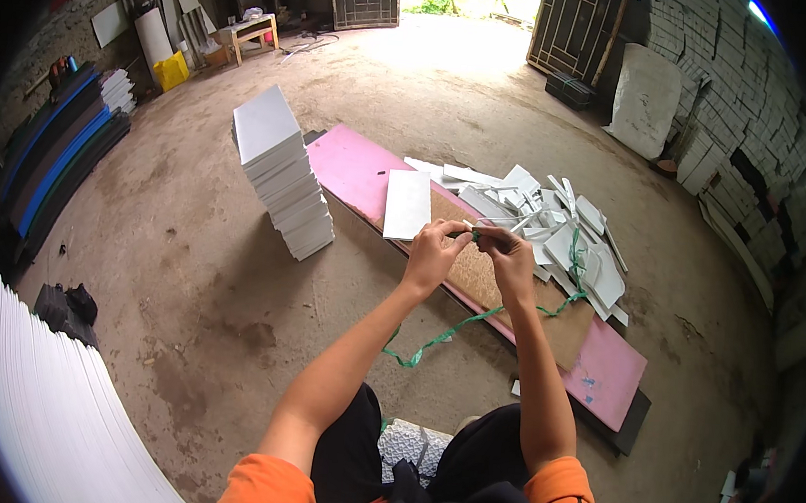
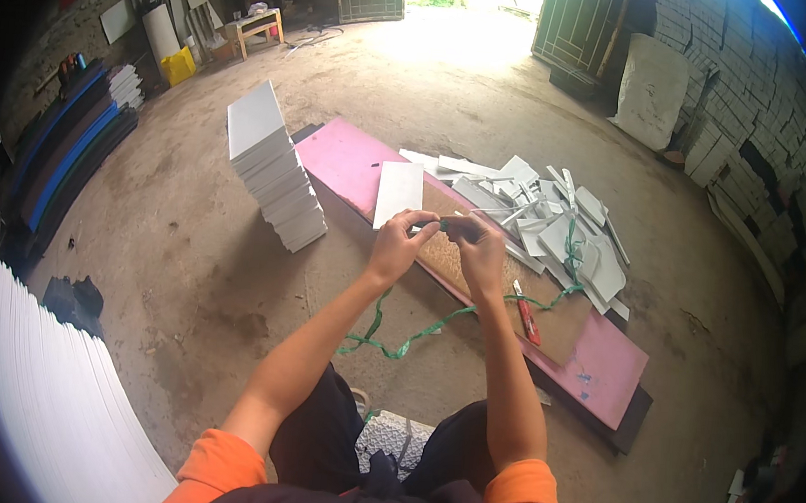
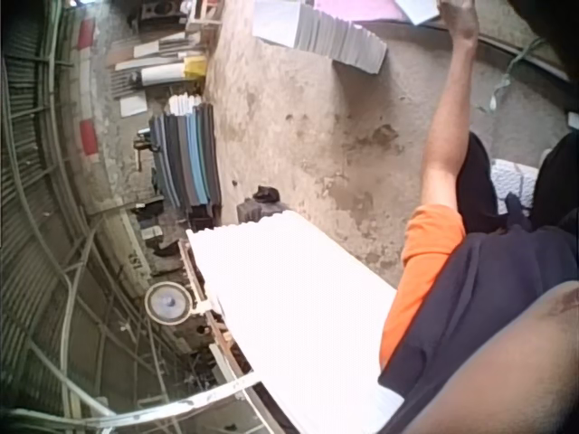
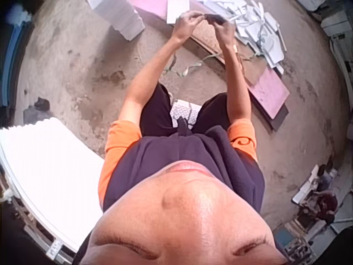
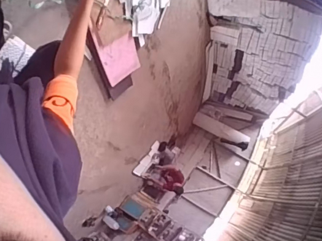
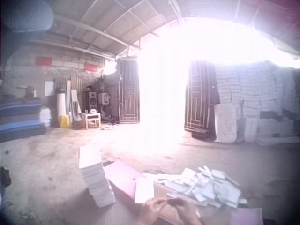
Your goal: The person cuts white foam boards into smaller rectangles using a utility knife on a pink cutting mat, then stacks the cut pieces. The person also retrieves a green strap and handles it while seated on the floor.
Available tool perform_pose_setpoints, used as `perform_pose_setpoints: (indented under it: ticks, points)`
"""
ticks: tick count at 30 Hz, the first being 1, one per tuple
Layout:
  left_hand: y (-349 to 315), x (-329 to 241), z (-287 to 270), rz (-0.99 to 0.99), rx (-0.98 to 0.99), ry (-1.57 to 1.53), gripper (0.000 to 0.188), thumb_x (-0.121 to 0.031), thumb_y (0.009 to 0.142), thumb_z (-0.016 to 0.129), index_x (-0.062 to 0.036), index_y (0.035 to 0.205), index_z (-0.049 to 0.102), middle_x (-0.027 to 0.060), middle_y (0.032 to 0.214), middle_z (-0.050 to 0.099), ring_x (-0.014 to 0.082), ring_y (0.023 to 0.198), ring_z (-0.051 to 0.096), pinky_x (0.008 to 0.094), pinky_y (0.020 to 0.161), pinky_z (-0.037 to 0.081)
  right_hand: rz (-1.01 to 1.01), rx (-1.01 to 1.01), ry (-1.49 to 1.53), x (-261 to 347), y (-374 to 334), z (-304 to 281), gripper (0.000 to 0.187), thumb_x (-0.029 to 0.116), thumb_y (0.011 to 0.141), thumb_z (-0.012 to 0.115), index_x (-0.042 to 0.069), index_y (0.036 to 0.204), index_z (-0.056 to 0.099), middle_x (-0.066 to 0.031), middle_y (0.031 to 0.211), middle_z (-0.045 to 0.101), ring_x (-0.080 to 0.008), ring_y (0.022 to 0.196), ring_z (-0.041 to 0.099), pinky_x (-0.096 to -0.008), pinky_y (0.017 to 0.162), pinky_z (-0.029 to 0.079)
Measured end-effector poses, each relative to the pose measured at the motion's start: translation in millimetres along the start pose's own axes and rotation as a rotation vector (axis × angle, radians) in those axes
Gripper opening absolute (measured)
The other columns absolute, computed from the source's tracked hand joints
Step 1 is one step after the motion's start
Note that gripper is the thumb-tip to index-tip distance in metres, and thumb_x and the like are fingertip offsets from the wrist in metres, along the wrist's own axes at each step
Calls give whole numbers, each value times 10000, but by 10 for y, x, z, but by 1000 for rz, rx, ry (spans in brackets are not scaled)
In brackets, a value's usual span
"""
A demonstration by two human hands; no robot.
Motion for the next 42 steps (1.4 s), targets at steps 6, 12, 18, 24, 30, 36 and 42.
perform_pose_setpoints:
  ticks: [6, 12, 18, 24, 30, 36, 42]
  points:
    - [31, 133, 64, -119, 145, -267, 265, -208, 815, 596, 4, 973, 613, 29, 885, 605, 86, 784, 518, 239, 707, 412, -41, -101, -68, -23, 25, 6, 122, -24, 729, 591, -17, 850, 603, -85, 799, 650, -142, 721, 620, -256, 646, 477]
    - [21, 148, 11, -138, 192, -548, 261, -223, 808, 618, -21, 973, 623, 11, 838, 602, 61, 776, 503, 209, 718, 394, -32, -97, -51, 76, -11, 60, 114, -23, 745, 580, -21, 857, 606, -98, 789, 651, -146, 722, 624, -251, 643, 478]
    - [-19, 177, 18, -419, 114, -734, 223, -223, 799, 638, -66, 958, 644, -23, 804, 618, 37, 659, 462, 186, 608, 370, -64, -92, 28, 133, -11, 189, 147, 10, 776, 570, -24, 909, 624, -100, 800, 655, -145, 715, 623, -255, 662, 475]
    - [-31, 139, 51, -433, 40, -769, 218, -232, 784, 654, -63, 922, 649, -54, 732, 581, 13, 589, 383, 167, 528, 308, -45, -84, 30, 85, 9, 206, 151, 84, 799, 578, -11, 900, 636, -103, 790, 657, -147, 724, 622, -257, 659, 466]
    - [-22, 119, 14, -363, -12, -648, 188, -176, 780, 656, -28, 896, 655, -6, 765, 622, 46, 684, 501, 188, 632, 401, -18, -240, -154, 207, -34, 214, 131, 86, 809, 584, -33, 846, 623, -90, 764, 638, -124, 691, 596, -236, 646, 458]
    - [-35, 11, -26, -317, -115, -466, 188, -168, 771, 664, -4, 864, 661, 26, 759, 650, 68, 697, 574, 196, 613, 446, 13, -271, -175, 212, 23, 78, 141, 106, 806, 579, -20, 859, 615, -91, 755, 637, -131, 688, 595, -247, 629, 449]
    - [2, 139, -153, -256, -12, -299, 203, -228, 789, 641, -28, 810, 666, -14, 655, 599, 35, 595, 472, 203, 561, 389, -121, 95, -110, 250, -64, 238, 249, 103, 820, 562, -1, 1043, 524, -134, 1011, 587, -203, 747, 607, -317, 658, 477]
Point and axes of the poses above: each hand's wrist, its own y-axis towards the middle knuckle, its own z-axis out of the palm, x = y × z, the point moved 3 cm from there along y, towards the middle knuckle
